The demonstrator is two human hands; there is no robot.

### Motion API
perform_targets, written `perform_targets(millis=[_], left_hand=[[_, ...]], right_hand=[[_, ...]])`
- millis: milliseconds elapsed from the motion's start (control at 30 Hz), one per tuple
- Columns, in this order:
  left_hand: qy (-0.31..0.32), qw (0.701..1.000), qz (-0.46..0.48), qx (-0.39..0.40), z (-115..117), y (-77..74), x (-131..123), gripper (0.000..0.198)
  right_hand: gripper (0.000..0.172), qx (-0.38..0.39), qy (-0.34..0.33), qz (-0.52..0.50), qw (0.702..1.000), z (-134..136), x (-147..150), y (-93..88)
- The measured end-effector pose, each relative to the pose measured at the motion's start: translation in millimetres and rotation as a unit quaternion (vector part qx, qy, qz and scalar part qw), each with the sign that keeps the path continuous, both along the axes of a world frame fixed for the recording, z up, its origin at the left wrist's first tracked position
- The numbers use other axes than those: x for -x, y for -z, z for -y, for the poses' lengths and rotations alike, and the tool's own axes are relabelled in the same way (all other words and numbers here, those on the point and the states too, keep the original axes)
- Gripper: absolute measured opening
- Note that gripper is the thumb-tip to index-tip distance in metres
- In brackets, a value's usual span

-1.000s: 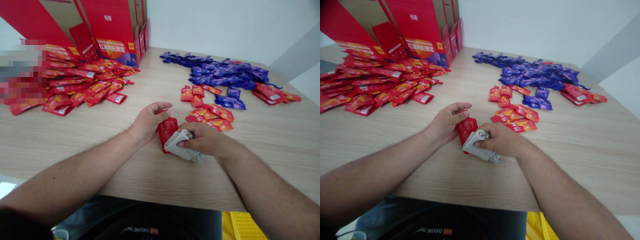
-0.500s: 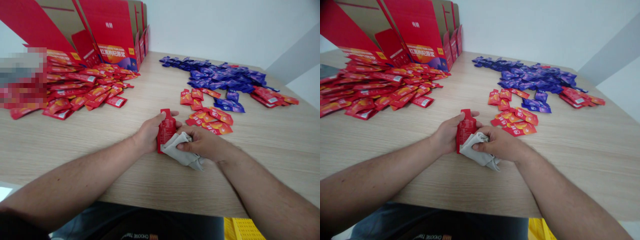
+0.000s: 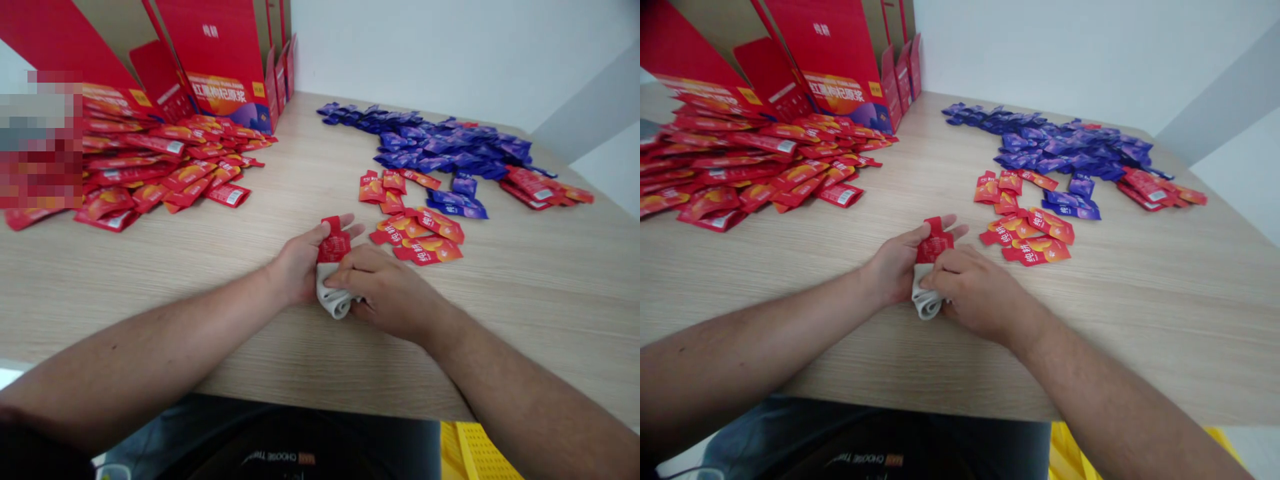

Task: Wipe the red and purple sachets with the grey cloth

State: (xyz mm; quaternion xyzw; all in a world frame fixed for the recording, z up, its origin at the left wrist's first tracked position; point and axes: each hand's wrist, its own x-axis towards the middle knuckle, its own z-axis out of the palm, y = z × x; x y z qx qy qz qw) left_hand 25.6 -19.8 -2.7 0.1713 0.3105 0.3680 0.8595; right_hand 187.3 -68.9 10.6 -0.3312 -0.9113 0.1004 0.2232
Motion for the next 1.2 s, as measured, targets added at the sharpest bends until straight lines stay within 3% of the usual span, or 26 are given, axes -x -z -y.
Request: perform_targets(millis=[100,167,233,300,400,500,700,867,1000,1200], left_hand=[[-0.005,1.0,0.007,-0.023,-3,2.4,4,0.047],[0.003,0.999,0.012,-0.033,-3,3.0,4,0.047],[0.011,0.999,0.012,-0.03,-1,2.5,2,0.045],[0.02,1.0,0.008,-0.015,2,1.5,-2,0.041],[0.03,1.0,0.005,-0.002,7,0.5,-8,0.036],[0.039,0.999,0.004,0.007,9,0.7,-10,0.035],[-0.004,1.0,-0.017,-0.011,-5,4.8,0,0.035],[-0.048,0.997,-0.018,-0.062,-22,4.5,14,0.038],[-0.074,0.993,-0.02,-0.086,-29,-2.7,24,0.04],[-0.128,0.983,-0.079,-0.109,-36,-15.9,34,0.036]], right_hand=[[0.027,0.136,-0.067,0.041,0.988,2,-6,-8.2],[0.03,0.176,-0.077,0.037,0.981,0,-11,-10.3],[0.028,0.125,-0.038,-0.002,0.991,-5,-16,-8.7],[0.023,0.016,0.044,-0.05,0.998,-11,-20,-5.4],[0.02,-0.131,0.181,-0.089,0.971,-19,-22,-1.6],[0.02,-0.183,0.226,-0.095,0.952,-20,-17,0.4],[0.023,-0.063,0.06,-0.01,0.996,-5,-1,5.4],[0.023,0.051,-0.041,0.026,0.998,3,2,6.6],[0.029,0.068,-0.043,-0.03,0.996,0,-6,6.4],[0.033,0.012,0.018,-0.087,0.996,-9,-18,14.1]])
